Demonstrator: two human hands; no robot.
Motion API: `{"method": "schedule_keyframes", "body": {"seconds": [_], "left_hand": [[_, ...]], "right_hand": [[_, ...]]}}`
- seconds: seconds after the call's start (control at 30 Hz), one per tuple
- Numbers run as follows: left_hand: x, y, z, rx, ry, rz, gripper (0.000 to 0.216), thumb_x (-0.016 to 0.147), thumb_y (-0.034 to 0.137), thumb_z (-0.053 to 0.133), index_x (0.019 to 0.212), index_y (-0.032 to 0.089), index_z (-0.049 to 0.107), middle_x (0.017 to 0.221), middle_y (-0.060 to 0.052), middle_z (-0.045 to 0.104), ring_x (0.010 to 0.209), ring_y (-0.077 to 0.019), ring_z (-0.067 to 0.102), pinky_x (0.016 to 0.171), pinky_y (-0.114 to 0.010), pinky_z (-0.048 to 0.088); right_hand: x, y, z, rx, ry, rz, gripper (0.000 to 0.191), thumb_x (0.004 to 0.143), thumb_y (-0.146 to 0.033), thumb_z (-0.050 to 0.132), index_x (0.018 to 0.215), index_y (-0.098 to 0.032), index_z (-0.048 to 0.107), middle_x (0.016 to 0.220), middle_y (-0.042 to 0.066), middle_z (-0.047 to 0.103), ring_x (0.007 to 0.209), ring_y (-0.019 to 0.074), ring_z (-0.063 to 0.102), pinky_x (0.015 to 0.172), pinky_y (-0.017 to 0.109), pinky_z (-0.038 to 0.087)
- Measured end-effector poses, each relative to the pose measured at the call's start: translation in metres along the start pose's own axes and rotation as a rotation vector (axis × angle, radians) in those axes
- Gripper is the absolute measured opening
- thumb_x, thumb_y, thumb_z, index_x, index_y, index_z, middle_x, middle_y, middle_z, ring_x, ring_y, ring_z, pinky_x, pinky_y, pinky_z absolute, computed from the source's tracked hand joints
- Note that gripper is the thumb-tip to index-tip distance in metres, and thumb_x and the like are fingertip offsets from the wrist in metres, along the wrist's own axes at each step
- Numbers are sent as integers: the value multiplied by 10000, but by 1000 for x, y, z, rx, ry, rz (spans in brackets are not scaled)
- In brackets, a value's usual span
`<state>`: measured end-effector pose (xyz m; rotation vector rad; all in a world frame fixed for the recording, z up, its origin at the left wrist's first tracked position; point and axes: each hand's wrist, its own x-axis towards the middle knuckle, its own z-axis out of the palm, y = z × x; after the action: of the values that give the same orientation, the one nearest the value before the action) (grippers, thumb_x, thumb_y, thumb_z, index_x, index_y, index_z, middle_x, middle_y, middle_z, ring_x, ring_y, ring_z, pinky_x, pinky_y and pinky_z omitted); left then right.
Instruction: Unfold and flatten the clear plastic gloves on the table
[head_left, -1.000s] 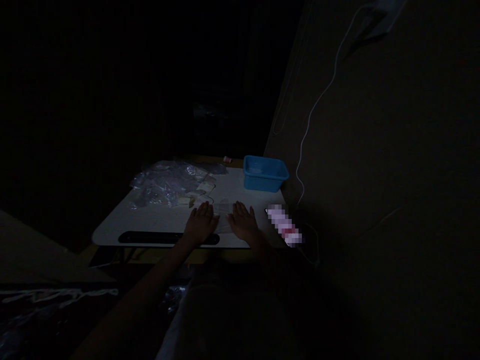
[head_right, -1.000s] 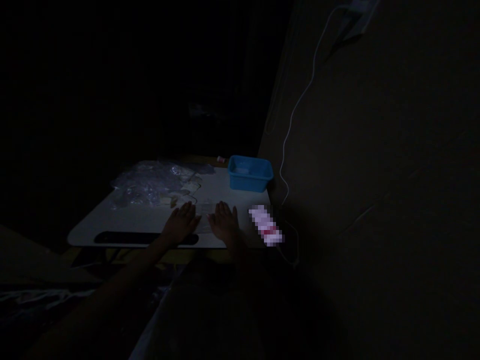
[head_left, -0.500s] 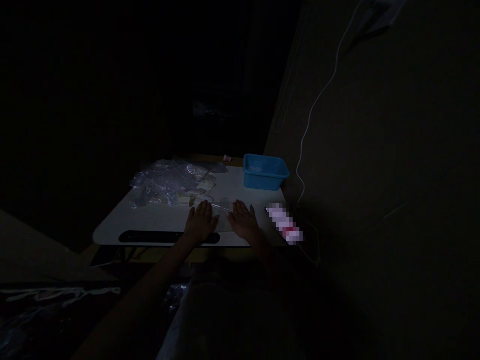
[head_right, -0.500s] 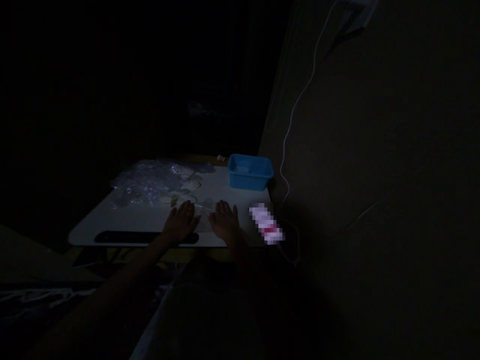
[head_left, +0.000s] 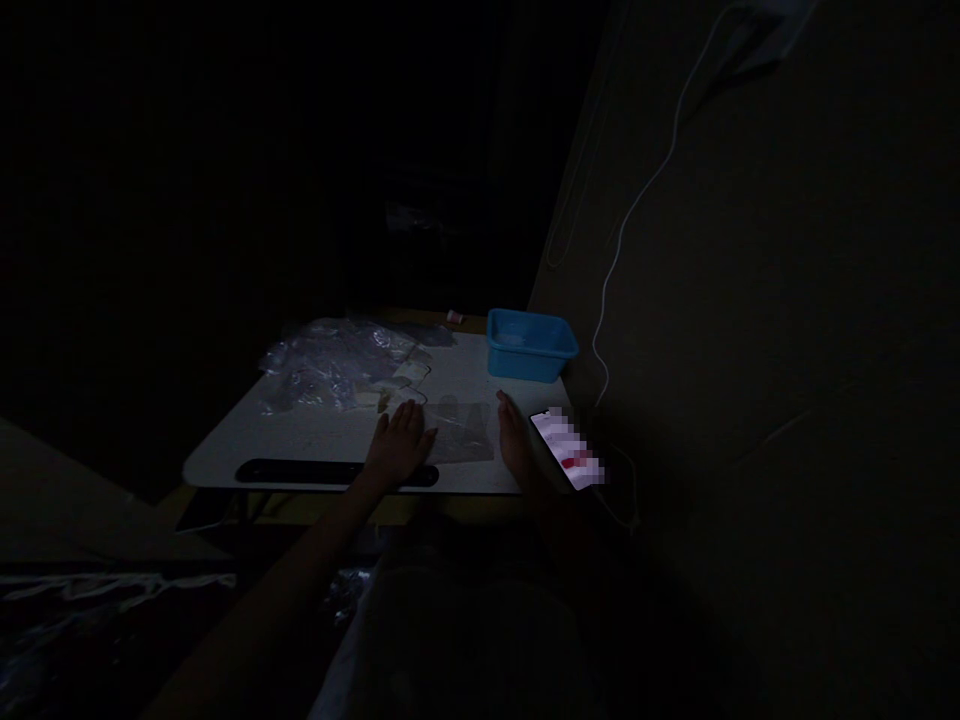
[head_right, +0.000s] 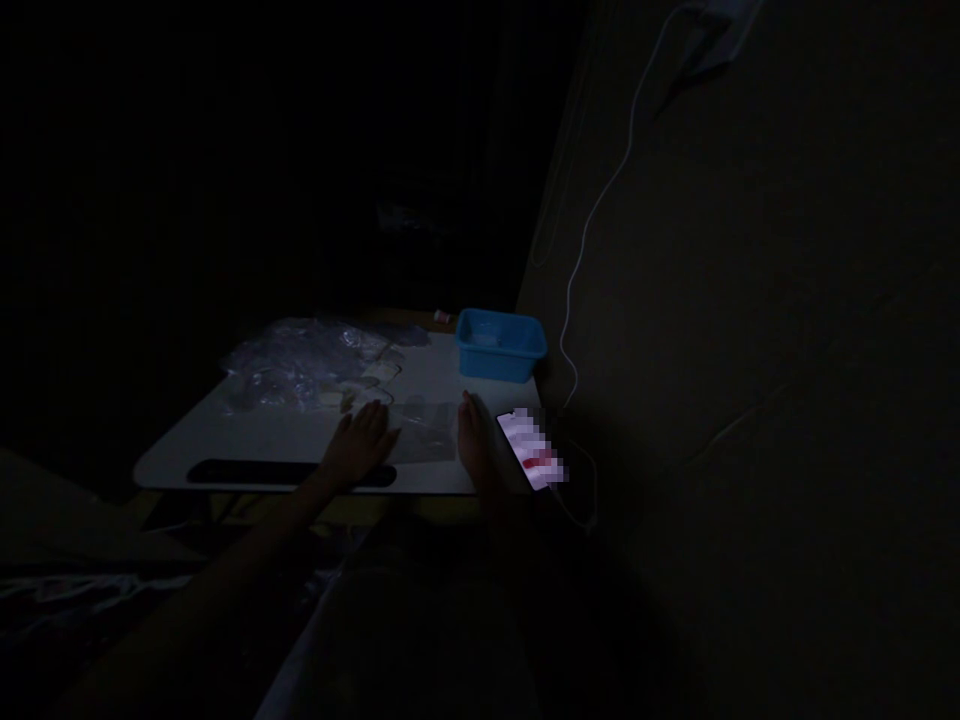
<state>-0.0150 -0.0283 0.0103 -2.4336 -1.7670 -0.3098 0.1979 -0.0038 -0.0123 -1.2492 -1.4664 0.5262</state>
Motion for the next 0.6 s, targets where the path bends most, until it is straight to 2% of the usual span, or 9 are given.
{"method": "schedule_keyframes", "body": {"seconds": [0.13,0.23,0.33,0.47,0.6], "left_hand": [[1,-2,2,-19,33,-20,516,870,401,241,1269,99,368,1359,-168,354,1268,-269,288,993,-461,245],[2,-5,2,-25,76,-19,502,847,420,317,1215,96,424,1325,-183,391,1239,-273,329,976,-423,288],[4,-8,3,-30,125,21,444,828,423,370,1125,117,495,1256,-173,458,1206,-271,364,969,-403,305],[5,-11,6,-24,156,51,397,825,417,384,1091,150,509,1210,-145,490,1191,-267,368,967,-421,308],[3,-10,8,-62,167,43,402,812,422,411,1092,150,508,1231,-148,468,1196,-278,354,973,-436,304]], "right_hand": [[-2,-9,-3,29,1,85,524,860,-470,259,1212,-147,474,1286,99,466,1196,183,404,1014,371,300],[-1,-11,-3,-9,-13,111,481,874,-409,232,1221,-165,459,1293,85,460,1193,161,407,998,357,317],[-2,-13,-1,-115,-42,81,458,874,-361,246,1221,-149,457,1288,99,462,1197,163,402,996,345,318],[-6,-18,2,-301,-172,-26,422,826,-269,366,1224,-165,460,1256,84,499,1172,176,432,989,332,328],[-9,-27,2,-380,-256,-56,519,769,-138,369,1287,-162,380,1154,53,580,1091,149,502,955,286,365]]}}
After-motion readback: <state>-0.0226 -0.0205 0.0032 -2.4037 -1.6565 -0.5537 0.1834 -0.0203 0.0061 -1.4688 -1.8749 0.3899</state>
